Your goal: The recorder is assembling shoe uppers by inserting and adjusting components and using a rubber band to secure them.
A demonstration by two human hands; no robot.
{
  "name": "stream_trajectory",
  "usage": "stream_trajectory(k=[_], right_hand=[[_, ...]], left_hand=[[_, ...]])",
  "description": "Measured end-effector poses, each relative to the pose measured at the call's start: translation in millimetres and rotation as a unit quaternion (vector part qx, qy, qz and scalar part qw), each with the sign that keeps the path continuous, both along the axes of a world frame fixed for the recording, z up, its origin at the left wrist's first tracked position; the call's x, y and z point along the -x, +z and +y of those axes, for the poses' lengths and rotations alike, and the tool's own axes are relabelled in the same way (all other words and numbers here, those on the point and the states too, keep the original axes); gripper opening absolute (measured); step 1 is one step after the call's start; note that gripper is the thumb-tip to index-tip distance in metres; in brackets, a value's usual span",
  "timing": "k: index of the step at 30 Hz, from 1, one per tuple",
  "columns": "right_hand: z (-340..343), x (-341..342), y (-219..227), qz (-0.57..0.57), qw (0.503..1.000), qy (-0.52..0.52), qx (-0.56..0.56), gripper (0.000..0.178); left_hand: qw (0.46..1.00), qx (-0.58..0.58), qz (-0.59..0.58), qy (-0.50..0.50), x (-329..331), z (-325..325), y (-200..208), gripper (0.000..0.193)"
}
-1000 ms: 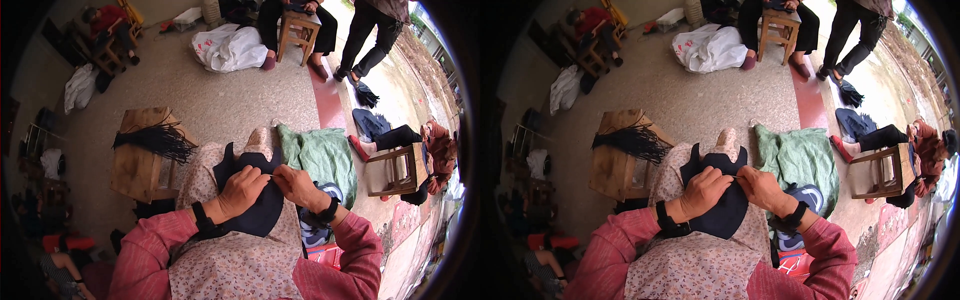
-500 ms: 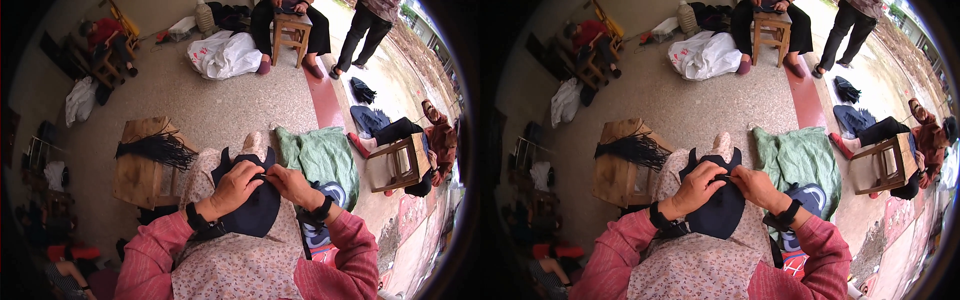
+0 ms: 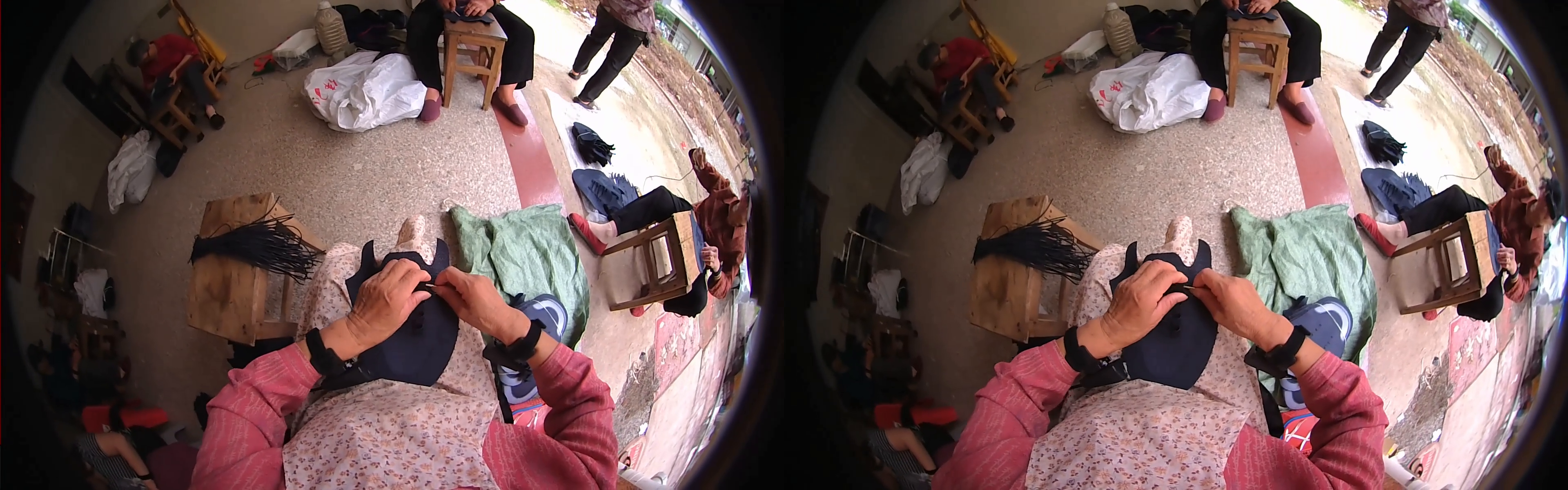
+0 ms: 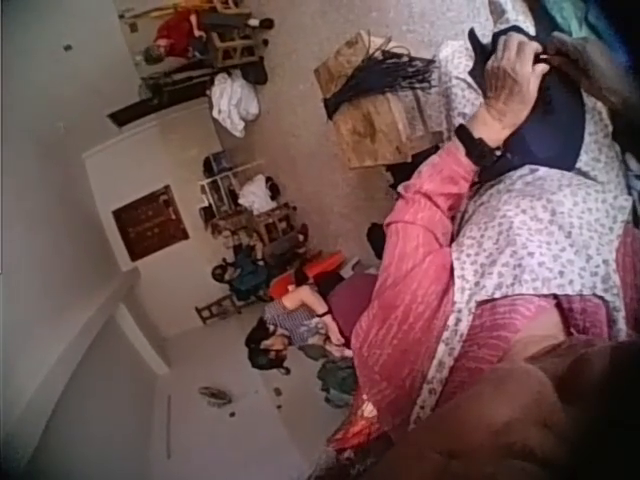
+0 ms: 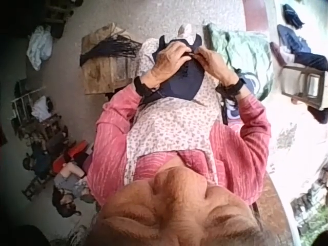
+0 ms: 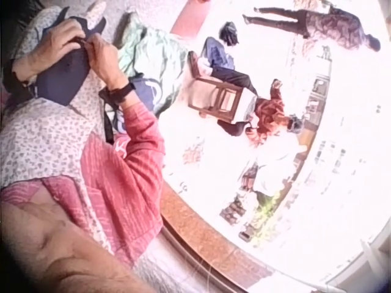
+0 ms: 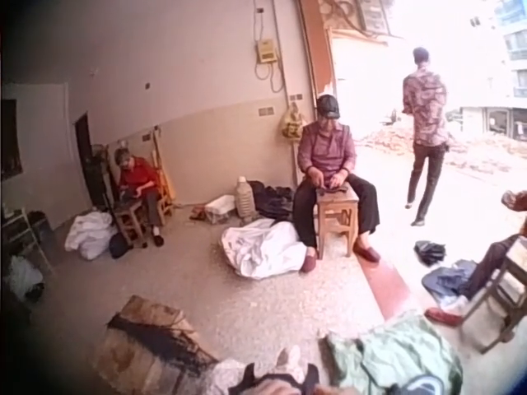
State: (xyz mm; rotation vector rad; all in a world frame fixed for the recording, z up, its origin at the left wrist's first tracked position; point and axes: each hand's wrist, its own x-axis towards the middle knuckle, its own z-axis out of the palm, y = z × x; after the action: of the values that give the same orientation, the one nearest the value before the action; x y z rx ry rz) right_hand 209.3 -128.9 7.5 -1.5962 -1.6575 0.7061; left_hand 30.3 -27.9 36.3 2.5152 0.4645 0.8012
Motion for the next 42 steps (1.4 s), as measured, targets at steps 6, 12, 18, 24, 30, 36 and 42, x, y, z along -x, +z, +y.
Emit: stream_trajectory(k=[6, 12, 18, 24, 30, 36, 42], right_hand=[[2.3, 1.3, -4.8, 0.006, 1.0, 0.012, -0.021, 0.011], [-1.3, 4.8, -8.1, -0.032, 0.999, 0.004, -0.023, 0.013], [-4.3, 8.6, -11.1, -0.081, 0.996, -0.027, -0.028, 0.015], [0.1, 6.0, -20.6, -0.008, 1.0, -0.019, -0.018, 0.013], [1.3, 4.8, -24.9, 0.073, 0.997, -0.023, 0.009, 0.013], [2.9, 2.0, -27.8, 0.092, 0.996, -0.013, 0.015, 0.014], [5.9, -3.3, -23.3, 0.102, 0.995, 0.013, 0.012, 0.015]], left_hand=[[0.991, -0.096, 0.071, -0.053, 1.5, 2.7, -4.2, 0.011], [1.0, -0.025, 0.011, -0.011, 0.4, 2.7, -8.5, 0.007], [0.943, 0.325, 0.048, 0.047, 18.1, 23.6, 0.1, 0.014], [0.913, 0.406, 0.008, 0.044, 24.1, 26.0, -17.6, 0.011], [0.92, 0.389, -0.022, 0.046, 18.9, 20.5, -22.1, 0.007], [0.926, 0.376, -0.014, 0.045, 16.7, 19.6, -22.3, 0.006], [0.898, 0.437, -0.011, 0.045, 19.1, 17.9, -30.8, 0.016]])
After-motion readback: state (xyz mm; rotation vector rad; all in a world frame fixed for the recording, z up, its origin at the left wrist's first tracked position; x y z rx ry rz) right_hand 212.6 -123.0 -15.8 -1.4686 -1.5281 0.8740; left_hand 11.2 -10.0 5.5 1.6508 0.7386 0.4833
